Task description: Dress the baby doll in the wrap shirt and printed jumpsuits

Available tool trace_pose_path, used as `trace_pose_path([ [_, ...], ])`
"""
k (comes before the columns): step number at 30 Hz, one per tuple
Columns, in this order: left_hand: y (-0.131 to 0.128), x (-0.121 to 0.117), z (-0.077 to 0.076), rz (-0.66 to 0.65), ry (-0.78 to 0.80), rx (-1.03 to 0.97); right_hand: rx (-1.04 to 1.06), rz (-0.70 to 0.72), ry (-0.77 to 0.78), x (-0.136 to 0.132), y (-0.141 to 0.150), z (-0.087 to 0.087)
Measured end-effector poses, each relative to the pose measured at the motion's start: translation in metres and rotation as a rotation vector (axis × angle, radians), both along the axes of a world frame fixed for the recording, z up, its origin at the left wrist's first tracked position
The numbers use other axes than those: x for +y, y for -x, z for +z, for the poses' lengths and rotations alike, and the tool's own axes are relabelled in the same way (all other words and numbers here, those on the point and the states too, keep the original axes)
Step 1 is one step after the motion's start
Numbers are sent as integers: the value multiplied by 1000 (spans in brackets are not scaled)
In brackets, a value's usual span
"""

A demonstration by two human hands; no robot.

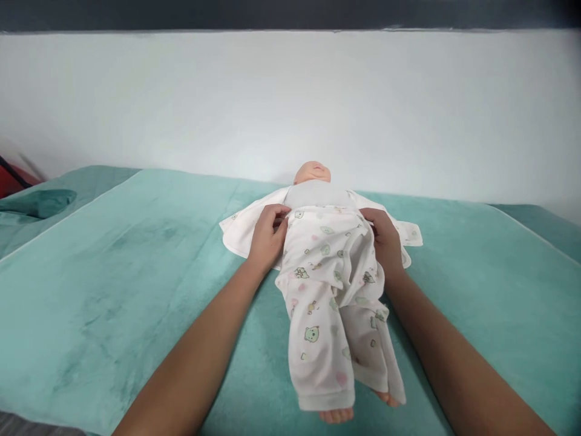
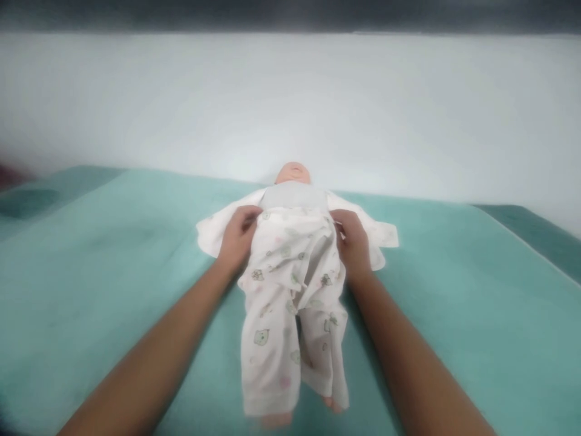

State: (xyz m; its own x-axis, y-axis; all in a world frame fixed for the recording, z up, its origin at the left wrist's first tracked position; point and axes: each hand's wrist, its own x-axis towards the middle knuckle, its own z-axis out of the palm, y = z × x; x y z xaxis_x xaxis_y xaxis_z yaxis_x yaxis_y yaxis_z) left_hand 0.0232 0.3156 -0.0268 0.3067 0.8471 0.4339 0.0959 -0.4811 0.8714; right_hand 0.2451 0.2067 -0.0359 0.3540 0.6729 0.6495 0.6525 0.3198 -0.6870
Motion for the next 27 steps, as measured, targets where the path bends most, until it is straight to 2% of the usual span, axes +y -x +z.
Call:
trace_pose_path([
  [3,1,0,1,-14,-34,43,-41,-44,7,0,-3,1],
  [7,-1,-2,-2,-29,7,78,119,-227,242,10,-18,5],
  [9,-4,-1,-4,-9,94,36,123,-243,332,21,-24,11],
  [13,-9,3,-6,32,395,-140,-4,-175,516,43,-27,25],
  [15,-11,4,-5,30,470,-186,-2,-120,543,47,-24,27],
  [19,-10,3,0,-44,392,-169,64,-23,402,42,-16,29],
  [24,-6,0,6,-59,318,-21,-50,247,336,49,-4,48],
  [27,-5,-1,9,-53,298,59,-150,228,379,64,2,64],
])
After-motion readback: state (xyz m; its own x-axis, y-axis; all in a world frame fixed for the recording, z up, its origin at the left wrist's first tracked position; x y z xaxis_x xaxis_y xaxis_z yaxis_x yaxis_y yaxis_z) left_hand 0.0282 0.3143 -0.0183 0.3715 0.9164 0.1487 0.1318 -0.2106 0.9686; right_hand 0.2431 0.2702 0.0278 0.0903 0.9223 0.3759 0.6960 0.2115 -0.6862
